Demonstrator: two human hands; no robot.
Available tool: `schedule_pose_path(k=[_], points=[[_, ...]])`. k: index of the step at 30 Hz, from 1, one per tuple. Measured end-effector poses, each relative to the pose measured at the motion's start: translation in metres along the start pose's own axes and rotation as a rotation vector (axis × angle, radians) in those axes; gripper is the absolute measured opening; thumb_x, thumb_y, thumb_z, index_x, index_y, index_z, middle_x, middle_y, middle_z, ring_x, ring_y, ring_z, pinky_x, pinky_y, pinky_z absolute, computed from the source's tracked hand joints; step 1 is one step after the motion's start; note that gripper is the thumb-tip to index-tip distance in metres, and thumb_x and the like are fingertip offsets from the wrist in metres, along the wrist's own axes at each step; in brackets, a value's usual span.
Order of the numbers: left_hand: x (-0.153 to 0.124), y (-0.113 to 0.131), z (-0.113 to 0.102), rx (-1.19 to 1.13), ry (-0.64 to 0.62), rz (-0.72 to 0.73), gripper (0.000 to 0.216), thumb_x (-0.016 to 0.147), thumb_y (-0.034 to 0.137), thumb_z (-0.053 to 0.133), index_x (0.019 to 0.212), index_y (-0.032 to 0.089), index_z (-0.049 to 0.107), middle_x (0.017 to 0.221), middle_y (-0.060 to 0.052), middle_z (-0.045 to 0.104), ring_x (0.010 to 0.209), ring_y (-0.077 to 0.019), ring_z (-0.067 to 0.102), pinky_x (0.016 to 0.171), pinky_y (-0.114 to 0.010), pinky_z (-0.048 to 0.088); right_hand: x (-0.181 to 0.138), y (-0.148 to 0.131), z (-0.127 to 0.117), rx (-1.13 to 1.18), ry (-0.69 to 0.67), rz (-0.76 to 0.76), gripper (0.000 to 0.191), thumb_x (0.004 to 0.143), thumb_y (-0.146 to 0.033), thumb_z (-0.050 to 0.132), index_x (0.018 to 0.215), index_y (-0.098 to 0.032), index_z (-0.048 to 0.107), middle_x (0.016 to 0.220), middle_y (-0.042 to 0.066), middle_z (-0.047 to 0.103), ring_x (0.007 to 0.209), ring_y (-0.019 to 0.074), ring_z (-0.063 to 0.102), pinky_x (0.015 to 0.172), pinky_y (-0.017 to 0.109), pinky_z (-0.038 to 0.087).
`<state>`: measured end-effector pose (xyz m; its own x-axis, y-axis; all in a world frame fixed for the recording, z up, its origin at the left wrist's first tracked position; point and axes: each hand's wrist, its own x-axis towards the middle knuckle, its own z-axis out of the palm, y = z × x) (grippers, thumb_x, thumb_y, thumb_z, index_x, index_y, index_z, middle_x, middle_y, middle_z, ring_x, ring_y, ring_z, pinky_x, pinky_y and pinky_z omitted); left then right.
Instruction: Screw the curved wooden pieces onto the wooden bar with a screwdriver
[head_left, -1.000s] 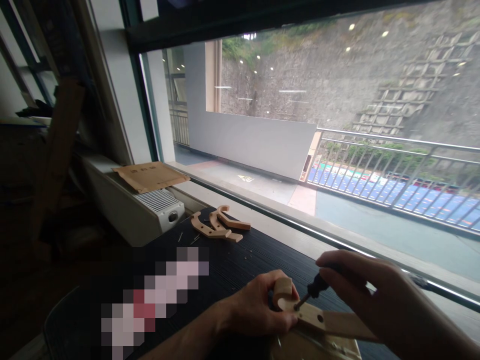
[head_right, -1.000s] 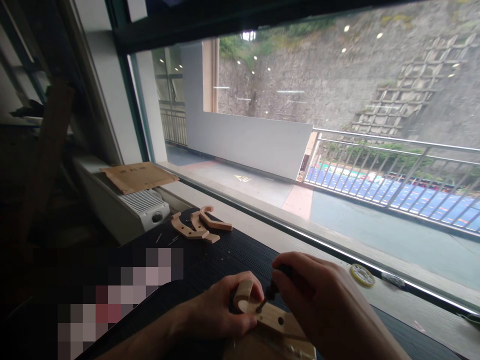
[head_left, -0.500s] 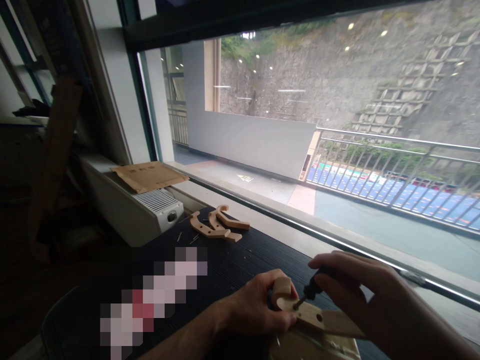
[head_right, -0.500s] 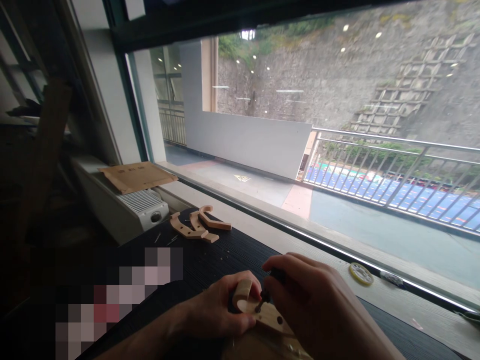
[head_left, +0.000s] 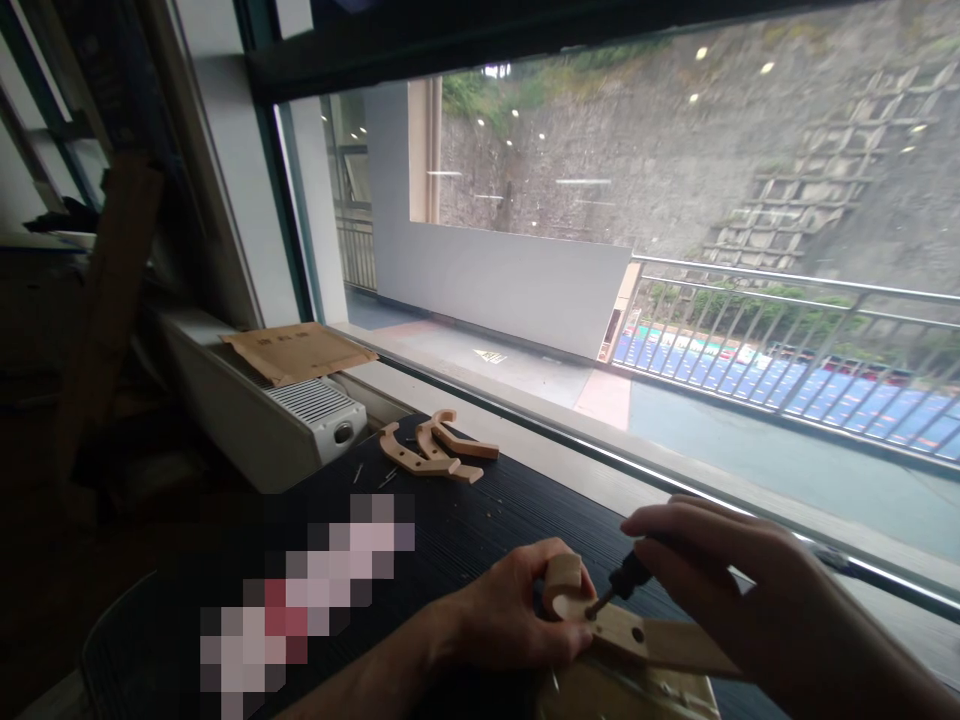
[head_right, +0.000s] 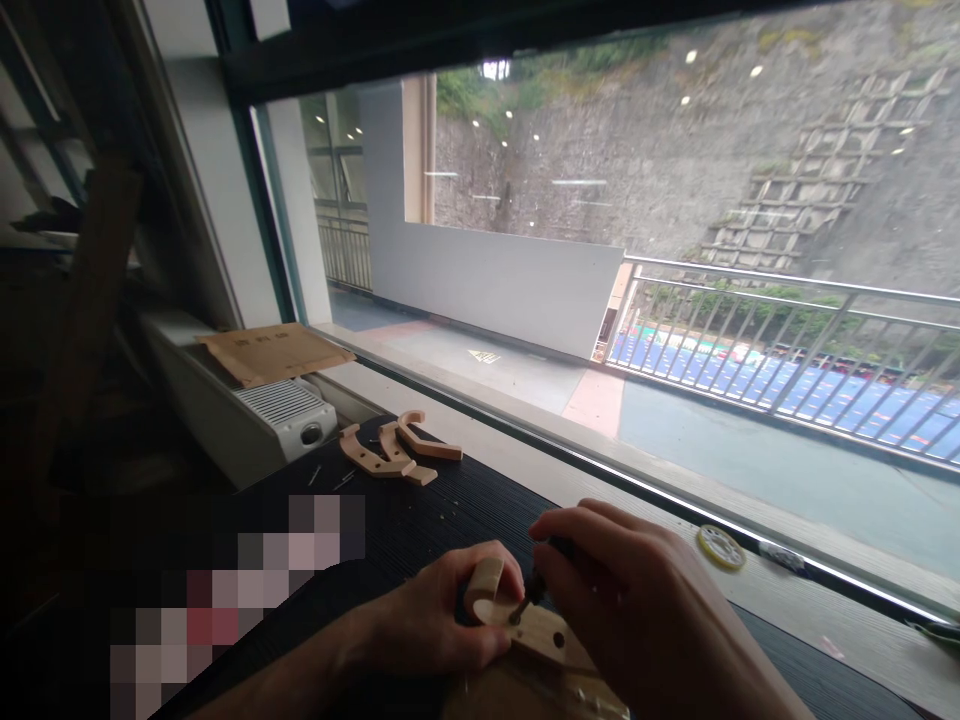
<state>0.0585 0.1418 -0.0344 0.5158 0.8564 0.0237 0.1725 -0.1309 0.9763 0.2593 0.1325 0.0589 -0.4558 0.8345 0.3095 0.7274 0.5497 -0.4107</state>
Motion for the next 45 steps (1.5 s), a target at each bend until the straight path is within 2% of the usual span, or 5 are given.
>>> schedule_pose_path(k=[9,16,29,36,45], points=[[0.000,-0.002,0.001,0.022,0.017,-0.011,0.026,0.067,0.020,0.065,0.091,0.018,0.057,0.071,0.005,0.048,0.061,-0.0070,0.040,0.054,-0.017,0.035,0.008,0.003,0.000,0.008,0.024,0.082,0.031,0.090,-0.045,0.043,0.080,-0.025,0.065,0.076,0.000,0.068,0.070,0.0163,0.063,0.064,0.025,0.049],[0.000,0.001,0.001,0.008,0.003,-0.012,0.027,0.067,0.020,0.065,0.092,0.017,0.056,0.070,0.005,0.046,0.060,-0.0068,0.039,0.054,-0.017,0.034,0.002,0.001,-0.001,0.011,0.021,0.007,0.022,0.088,-0.039,0.050,0.099,-0.028,0.065,0.084,0.000,0.069,0.067,0.0140,0.062,0.056,0.022,0.048],[0.001,-0.001,0.000,-0.011,-0.003,-0.019,0.027,0.067,0.020,0.065,0.092,0.016,0.056,0.071,0.005,0.047,0.061,-0.0071,0.040,0.055,-0.018,0.035,0.006,0.001,0.001,0.023,-0.006,0.068,0.026,0.087,-0.042,0.048,0.095,-0.024,0.065,0.071,0.000,0.068,0.062,0.0158,0.062,0.056,0.024,0.051],[0.001,-0.001,0.000,-0.002,0.000,0.007,0.025,0.067,0.020,0.065,0.089,0.018,0.054,0.069,0.006,0.045,0.061,-0.0071,0.039,0.056,-0.018,0.035,0.001,0.000,-0.002,0.085,0.027,-0.020,0.023,0.085,-0.036,0.053,0.101,-0.026,0.068,0.091,0.001,0.071,0.078,0.0165,0.067,0.063,0.021,0.054],[-0.001,0.002,0.000,0.012,0.003,-0.018,0.025,0.068,0.023,0.065,0.089,0.018,0.053,0.070,0.005,0.046,0.062,-0.0077,0.039,0.056,-0.019,0.035,0.010,-0.006,0.002,0.143,-0.013,0.067,0.021,0.083,-0.037,0.053,0.090,-0.020,0.065,0.068,0.001,0.067,0.061,0.0157,0.062,0.054,0.024,0.050]])
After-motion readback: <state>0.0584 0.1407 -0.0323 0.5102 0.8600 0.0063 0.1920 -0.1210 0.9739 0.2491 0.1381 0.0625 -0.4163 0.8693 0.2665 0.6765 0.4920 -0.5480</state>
